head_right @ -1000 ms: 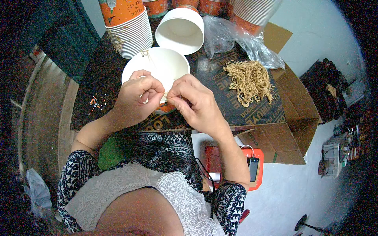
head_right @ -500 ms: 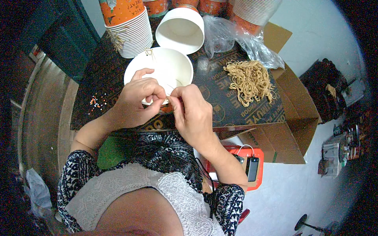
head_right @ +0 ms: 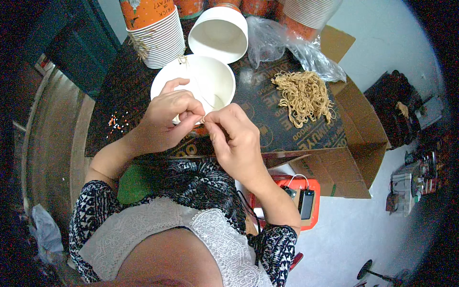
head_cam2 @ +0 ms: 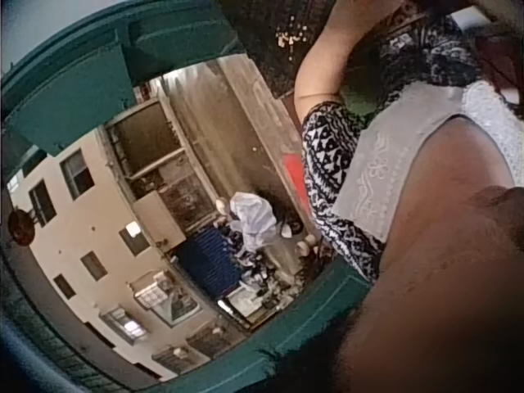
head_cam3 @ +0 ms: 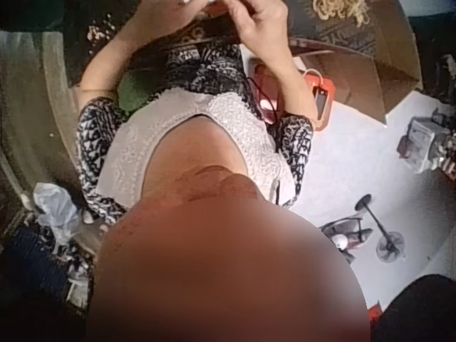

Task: Tying strings around the rims of paper bowls for packaging or decoration.

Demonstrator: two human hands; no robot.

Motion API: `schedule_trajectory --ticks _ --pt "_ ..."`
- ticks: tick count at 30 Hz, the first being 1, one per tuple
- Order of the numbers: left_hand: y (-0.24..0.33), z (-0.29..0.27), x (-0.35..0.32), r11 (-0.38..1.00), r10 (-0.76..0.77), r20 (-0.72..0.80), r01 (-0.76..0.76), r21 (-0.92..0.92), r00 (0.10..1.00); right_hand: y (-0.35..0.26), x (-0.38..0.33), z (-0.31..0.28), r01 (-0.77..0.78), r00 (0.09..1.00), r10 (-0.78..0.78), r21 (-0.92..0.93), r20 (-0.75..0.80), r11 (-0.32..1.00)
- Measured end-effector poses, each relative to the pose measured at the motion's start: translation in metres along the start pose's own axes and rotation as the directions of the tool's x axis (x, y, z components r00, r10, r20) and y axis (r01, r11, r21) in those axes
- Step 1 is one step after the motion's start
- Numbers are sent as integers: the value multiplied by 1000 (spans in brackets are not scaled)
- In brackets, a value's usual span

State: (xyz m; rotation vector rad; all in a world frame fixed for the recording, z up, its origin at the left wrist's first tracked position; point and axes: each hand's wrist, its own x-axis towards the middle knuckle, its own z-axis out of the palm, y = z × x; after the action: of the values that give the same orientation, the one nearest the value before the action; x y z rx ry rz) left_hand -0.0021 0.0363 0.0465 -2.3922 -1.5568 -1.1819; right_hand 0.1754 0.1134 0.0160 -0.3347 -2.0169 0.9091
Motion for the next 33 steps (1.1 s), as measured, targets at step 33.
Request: schedule_trajectory --ticks 33 --pt "-31 -29 -12 858 -398 -491 504 100 775 13 -8 -19 152 978 -180 -230 -108 961"
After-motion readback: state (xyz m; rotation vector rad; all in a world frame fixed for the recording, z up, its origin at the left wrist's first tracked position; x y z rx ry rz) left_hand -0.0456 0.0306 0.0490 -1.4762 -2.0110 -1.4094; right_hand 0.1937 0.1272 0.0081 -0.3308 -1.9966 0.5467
